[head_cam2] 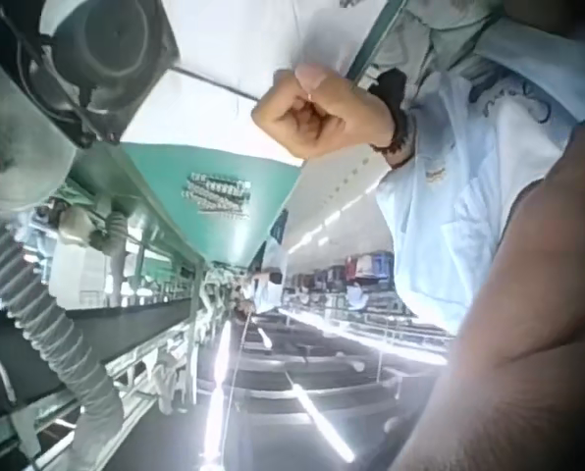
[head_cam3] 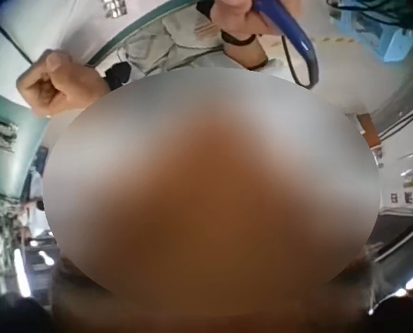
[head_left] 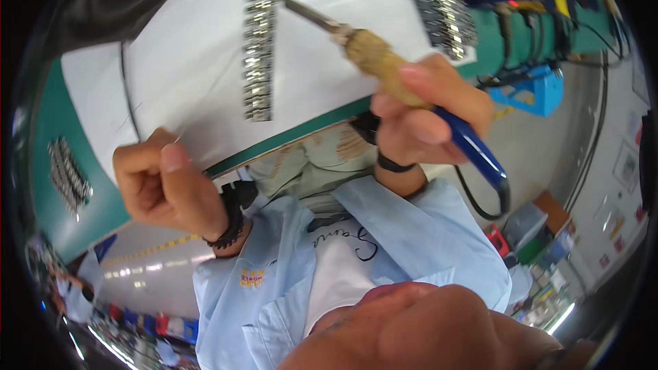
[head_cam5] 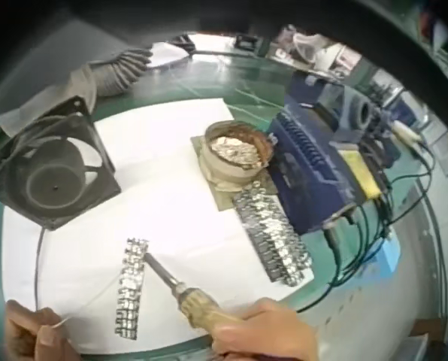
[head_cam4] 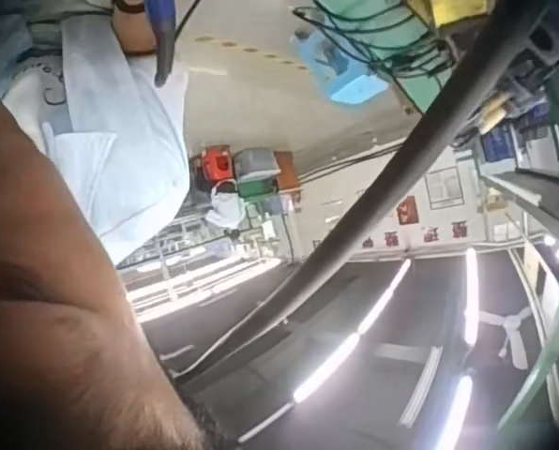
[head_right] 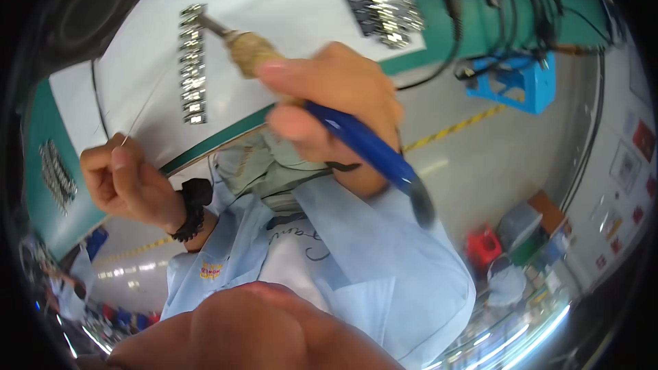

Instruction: Soldering electronic components onto a circuit board strip at a workbench.

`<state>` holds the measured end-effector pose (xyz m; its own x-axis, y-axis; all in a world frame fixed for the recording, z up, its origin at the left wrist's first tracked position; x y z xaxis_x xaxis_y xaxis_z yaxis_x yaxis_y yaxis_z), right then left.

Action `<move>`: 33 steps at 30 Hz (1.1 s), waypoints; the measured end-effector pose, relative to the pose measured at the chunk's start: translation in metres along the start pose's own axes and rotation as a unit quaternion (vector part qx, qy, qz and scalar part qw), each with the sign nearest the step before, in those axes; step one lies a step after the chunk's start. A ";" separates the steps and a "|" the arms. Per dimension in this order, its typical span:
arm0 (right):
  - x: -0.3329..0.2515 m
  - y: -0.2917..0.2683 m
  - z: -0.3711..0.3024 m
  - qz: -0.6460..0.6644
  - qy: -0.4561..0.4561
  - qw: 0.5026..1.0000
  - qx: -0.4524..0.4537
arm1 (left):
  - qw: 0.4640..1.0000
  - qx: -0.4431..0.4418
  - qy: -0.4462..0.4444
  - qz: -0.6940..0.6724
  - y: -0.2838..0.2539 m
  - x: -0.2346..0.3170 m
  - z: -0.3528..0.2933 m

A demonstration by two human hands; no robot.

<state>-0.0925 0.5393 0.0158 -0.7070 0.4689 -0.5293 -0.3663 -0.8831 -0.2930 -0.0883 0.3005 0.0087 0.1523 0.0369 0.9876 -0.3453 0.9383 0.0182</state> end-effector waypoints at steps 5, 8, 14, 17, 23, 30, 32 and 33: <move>0.007 -0.003 -0.006 0.050 0.008 0.998 0.042 | 1.000 -0.004 0.023 0.015 0.002 0.000 0.002; 0.008 -0.005 -0.004 0.088 -0.007 0.995 0.035 | 0.999 0.025 0.019 0.040 0.001 0.005 -0.006; 0.005 0.000 -0.007 0.045 -0.010 0.996 0.073 | 0.999 0.013 0.031 0.028 -0.002 -0.001 -0.004; 0.002 0.003 -0.010 0.021 -0.003 0.996 0.081 | 1.000 -0.009 0.010 0.000 -0.002 0.000 -0.006; -0.002 0.005 -0.005 0.062 -0.030 0.998 0.012 | 1.000 -0.007 0.016 0.004 -0.005 -0.001 -0.004; -0.004 0.009 -0.003 0.020 0.003 1.000 0.018 | 1.000 0.001 0.015 -0.002 -0.002 -0.001 -0.002; -0.004 0.011 -0.004 0.016 -0.002 1.000 0.020 | 1.000 0.000 0.008 0.007 -0.002 0.000 -0.004; -0.003 0.011 -0.005 0.010 -0.007 1.000 0.022 | 1.000 0.000 0.005 0.011 -0.003 0.000 -0.004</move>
<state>-0.0911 0.5278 0.0100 -0.7229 0.4509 -0.5236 -0.3782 -0.8923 -0.2463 -0.0834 0.2989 0.0081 0.1536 0.0603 0.9863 -0.3477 0.9376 -0.0032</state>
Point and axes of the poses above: each hand's wrist, its own z-axis towards the middle knuckle, its own y-axis out of the palm, x = y × z, the point moved 5 cm from there along z, towards the middle knuckle, and after that the axes turned 7 degrees about -y, right-handed, at the moved point
